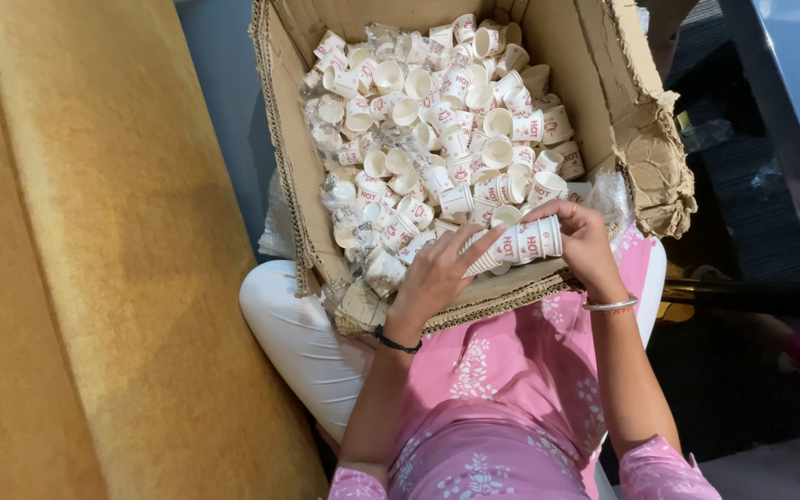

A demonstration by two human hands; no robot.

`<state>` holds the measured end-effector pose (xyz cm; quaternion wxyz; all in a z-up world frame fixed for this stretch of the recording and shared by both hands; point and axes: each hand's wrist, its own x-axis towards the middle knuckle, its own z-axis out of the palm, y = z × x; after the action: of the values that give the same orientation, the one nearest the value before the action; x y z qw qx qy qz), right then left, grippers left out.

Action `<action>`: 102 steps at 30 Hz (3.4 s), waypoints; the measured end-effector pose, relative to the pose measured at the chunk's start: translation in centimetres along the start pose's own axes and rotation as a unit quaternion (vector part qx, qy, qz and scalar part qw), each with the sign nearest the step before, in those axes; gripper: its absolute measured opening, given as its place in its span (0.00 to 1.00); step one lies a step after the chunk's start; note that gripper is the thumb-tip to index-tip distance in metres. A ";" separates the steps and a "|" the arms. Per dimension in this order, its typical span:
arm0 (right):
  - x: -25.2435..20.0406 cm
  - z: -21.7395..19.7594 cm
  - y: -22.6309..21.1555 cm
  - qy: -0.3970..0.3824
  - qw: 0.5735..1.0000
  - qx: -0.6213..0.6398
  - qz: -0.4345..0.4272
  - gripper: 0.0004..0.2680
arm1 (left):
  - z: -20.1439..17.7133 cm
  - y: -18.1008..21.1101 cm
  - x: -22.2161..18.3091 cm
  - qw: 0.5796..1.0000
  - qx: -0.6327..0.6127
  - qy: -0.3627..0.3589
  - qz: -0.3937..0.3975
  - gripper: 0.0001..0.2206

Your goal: The person picks up paper cups from a cardboard box and stacks them into columns by hand.

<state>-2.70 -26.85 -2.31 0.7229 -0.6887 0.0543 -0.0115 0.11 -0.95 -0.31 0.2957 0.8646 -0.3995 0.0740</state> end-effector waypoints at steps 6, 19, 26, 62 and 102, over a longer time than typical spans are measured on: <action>0.3 0.2 -0.4 -0.043 0.999 -0.002 -0.016 0.09 | -0.1 0.0 0.1 0.999 0.014 -0.038 0.032 0.44; 0.4 0.8 -1.6 -0.056 0.998 -0.031 -0.016 0.07 | 0.8 -0.3 -0.1 0.997 0.029 -0.040 0.055 0.42; 0.2 0.1 0.9 0.046 0.997 0.026 -0.060 0.06 | 0.3 -0.4 0.2 0.999 0.018 0.025 -0.010 0.47; 9.4 3.4 4.4 -0.223 0.651 -0.688 -0.230 0.03 | 0.7 -1.5 -0.7 0.993 -0.039 0.102 -0.041 0.50; -3.2 3.5 -1.4 -0.074 0.868 0.490 0.029 0.27 | -0.4 -8.7 9.9 0.974 -0.005 0.184 -0.132 0.23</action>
<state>-5.52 -23.16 -0.60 0.9693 -0.2434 0.0083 0.0355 13.16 -2.68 -0.31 0.3761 0.8795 -0.2209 0.1902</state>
